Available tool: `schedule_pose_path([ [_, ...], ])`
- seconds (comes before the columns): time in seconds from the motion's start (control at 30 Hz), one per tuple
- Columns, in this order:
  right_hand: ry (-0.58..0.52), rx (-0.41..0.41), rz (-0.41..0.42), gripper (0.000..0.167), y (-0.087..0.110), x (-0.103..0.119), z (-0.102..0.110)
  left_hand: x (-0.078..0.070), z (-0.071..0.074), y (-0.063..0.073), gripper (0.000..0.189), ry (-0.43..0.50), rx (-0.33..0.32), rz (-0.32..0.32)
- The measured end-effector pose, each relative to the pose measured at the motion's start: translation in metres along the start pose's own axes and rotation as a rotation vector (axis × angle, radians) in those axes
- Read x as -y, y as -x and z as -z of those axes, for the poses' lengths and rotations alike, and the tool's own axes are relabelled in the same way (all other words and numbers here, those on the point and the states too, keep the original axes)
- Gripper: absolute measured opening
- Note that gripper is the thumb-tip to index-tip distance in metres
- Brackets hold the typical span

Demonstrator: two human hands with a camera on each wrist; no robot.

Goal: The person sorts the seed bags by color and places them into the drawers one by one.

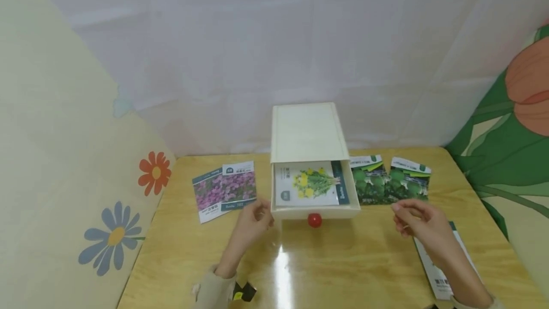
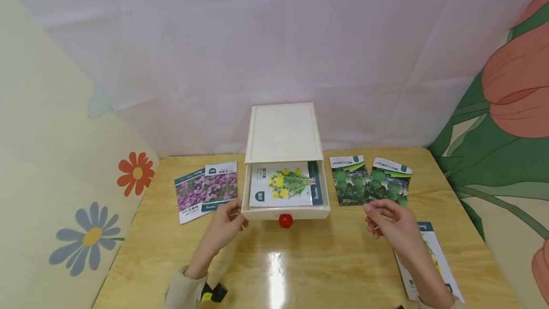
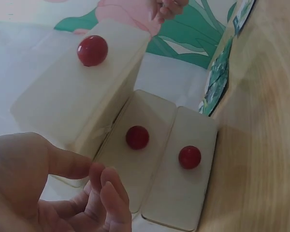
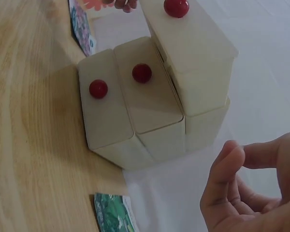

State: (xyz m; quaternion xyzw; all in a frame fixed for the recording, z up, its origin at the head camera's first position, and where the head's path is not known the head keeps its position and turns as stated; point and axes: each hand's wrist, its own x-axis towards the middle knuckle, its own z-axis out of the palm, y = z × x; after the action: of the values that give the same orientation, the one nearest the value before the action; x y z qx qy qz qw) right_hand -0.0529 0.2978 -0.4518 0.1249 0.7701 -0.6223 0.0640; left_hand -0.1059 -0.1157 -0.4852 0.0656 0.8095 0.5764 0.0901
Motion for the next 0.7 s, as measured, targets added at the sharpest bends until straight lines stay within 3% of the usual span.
schedule_pose_path([
  [0.23,0.026,-0.041,-0.056,0.016,0.009,-0.011,0.014,0.011,-0.016,-0.003,0.035,0.027,0.026,0.042],
  [0.4,-0.055,-0.039,-0.077,0.008,0.014,-0.017,0.023,0.012,-0.03,-0.008,0.042,-0.052,0.044,0.028],
  [0.53,-0.08,-0.058,-0.093,0.01,0.017,-0.021,0.03,0.014,-0.044,-0.008,0.051,-0.087,0.055,-0.036],
  [0.7,-0.059,-0.106,-0.135,0.005,0.022,-0.023,0.038,0.015,-0.062,-0.006,0.06,-0.052,0.072,-0.129],
])
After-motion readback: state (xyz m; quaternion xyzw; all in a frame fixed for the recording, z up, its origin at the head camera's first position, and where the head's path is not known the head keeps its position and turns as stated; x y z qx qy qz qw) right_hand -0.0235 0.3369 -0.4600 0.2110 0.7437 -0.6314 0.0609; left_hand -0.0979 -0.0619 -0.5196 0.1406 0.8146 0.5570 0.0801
